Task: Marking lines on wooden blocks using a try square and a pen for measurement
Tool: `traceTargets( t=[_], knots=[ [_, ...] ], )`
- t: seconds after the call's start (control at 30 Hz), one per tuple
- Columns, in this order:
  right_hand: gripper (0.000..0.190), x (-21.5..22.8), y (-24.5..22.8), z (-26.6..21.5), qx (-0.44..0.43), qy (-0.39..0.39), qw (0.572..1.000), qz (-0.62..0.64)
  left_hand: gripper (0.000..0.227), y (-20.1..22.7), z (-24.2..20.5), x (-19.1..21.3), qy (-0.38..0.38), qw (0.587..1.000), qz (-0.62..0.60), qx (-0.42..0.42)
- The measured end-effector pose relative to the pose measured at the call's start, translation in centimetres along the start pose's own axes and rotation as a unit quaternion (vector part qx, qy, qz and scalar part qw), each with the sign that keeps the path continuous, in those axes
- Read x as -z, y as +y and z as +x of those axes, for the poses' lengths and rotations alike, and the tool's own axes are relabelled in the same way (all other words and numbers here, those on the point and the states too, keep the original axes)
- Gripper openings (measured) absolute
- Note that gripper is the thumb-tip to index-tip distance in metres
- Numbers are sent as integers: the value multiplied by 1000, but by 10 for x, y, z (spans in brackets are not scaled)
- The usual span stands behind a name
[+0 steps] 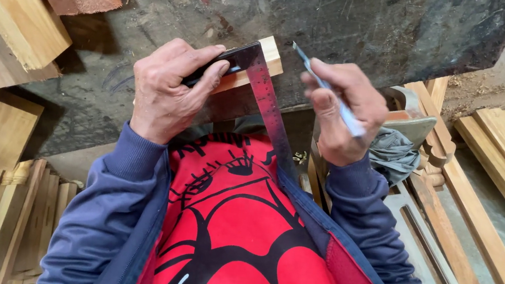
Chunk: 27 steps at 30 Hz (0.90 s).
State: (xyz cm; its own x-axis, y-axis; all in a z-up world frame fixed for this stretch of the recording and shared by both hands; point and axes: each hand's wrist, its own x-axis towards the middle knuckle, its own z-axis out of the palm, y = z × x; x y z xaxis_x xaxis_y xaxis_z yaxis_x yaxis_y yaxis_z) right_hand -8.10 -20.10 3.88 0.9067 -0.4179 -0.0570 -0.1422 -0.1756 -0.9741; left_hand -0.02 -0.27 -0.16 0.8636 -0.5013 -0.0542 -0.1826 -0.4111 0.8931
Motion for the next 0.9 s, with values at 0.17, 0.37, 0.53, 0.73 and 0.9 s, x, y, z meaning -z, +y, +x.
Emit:
traceTargets(
  t=[0.17,0.37,0.53,0.73,0.9],
  knots=[
    [19,-7,7,-10,10,11,1000,-14,9,3,3,2,-1,1000,-14,-5],
    [14,-22,15,-18,3,47,998,42,9,3,2,4,-13,999,-29,-2],
    [13,-19,23,-22,-1,37,999,35,9,2,3,4,-23,999,-36,5],
    [10,-20,22,-20,14,28,999,20,9,2,3,4,-26,999,-40,5],
    [10,-21,25,-20,21,31,998,50,9,1,3,4,-28,999,-42,10]
  ],
)
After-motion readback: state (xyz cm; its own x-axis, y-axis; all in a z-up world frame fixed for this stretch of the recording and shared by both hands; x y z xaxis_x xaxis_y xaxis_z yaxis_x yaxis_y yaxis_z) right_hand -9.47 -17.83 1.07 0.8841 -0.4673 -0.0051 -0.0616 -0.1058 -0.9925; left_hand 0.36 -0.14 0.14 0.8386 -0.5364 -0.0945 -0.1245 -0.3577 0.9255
